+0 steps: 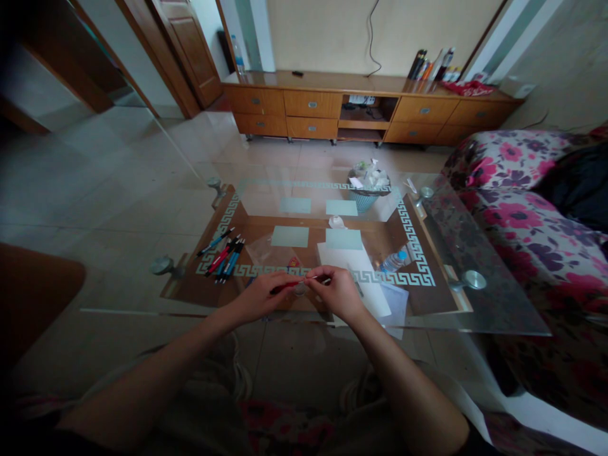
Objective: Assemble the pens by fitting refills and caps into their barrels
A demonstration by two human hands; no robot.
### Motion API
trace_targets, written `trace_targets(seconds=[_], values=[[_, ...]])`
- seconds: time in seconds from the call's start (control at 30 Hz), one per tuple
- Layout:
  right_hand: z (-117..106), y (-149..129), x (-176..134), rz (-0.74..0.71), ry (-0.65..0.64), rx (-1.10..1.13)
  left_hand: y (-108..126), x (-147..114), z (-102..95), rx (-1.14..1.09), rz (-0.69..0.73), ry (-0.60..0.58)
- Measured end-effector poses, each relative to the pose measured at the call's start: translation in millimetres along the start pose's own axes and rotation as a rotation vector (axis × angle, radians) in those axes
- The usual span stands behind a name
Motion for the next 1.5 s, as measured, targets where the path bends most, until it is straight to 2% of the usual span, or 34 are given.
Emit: trace_targets(seconds=[0.17, 0.4, 0.67, 1.13, 1.23, 1.33, 1.5], values=[[3, 1, 0, 0.032, -0.041, 0.075, 2, 1, -1.3, -0.002, 0.015, 0.022], [1, -3, 0, -0.001, -0.02, -0.025, 0, 0, -1.4, -0.01, 0.027, 0.031], [1, -2, -1, -0.014, -0.077, -0.07, 2, 0, -1.8, -0.001, 0.006, 0.005], [3, -8, -2, -0.114, -0.065, -0.192, 1, -1, -0.8, 0.002, -0.002, -0.009], [-3, -5, 1, -0.11, -0.065, -0.18, 0, 0, -3.0, -0.032, -0.048, 0.04], [-16, 1, 7, -0.105, 0.002, -0.25, -6, 2, -6.6, -0.14, -0.166, 0.152], [-23, 13, 12, -0.189, 0.043, -0.634, -19, 4, -7.7, -0.45, -0.395, 0.316]])
Point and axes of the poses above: each hand's wrist, its own x-axis towards the middle knuckle, its own z-axis out of the palm, y = z × x, the point moved 3 cm from there along x, towards the middle knuckle, and after that the axes turned 6 degrees about x, right-handed, at the moved point
